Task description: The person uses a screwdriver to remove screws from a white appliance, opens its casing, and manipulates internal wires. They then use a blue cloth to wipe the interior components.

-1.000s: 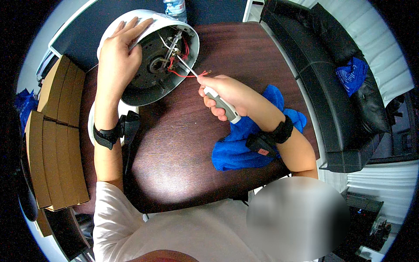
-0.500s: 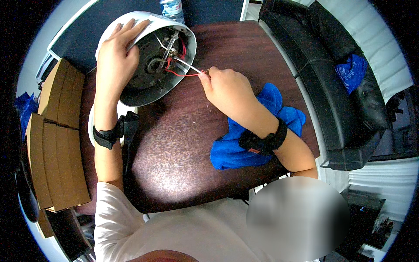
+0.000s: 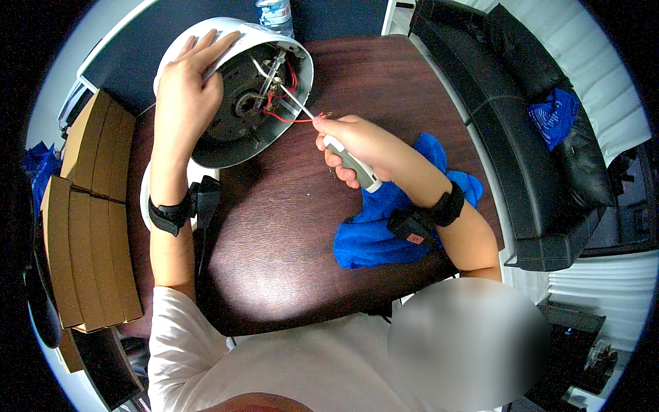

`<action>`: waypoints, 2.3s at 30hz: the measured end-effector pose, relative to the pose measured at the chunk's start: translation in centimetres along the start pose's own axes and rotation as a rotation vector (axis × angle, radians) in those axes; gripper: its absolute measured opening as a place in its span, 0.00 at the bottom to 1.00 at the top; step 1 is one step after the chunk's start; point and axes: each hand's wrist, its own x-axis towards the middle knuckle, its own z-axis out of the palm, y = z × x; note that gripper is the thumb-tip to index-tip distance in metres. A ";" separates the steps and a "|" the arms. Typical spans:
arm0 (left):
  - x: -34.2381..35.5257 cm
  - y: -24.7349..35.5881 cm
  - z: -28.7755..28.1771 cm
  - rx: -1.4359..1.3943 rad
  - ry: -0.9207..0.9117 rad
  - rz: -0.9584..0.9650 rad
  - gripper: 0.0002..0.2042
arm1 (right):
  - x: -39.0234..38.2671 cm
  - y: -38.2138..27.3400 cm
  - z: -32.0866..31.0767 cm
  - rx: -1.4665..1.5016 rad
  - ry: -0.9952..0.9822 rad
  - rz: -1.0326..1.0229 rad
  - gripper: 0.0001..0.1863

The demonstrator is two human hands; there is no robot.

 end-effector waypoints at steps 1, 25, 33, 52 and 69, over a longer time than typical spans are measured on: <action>0.0 -0.1 0.0 0.008 -0.003 0.002 0.27 | 0.1 0.0 0.1 0.043 -0.024 0.017 0.20; 0.0 0.0 0.1 0.027 -0.007 0.006 0.27 | 0.8 0.8 -0.1 0.084 -0.069 0.046 0.19; 0.1 0.1 0.0 0.024 -0.005 0.005 0.26 | -0.1 0.5 1.4 -1.334 0.812 -0.537 0.20; -0.1 0.1 -0.1 0.000 0.004 -0.013 0.26 | 1.0 1.0 0.0 0.224 -0.114 0.100 0.19; -0.1 -0.1 0.0 0.014 0.014 0.009 0.26 | 0.5 0.8 0.8 0.306 -0.154 0.103 0.20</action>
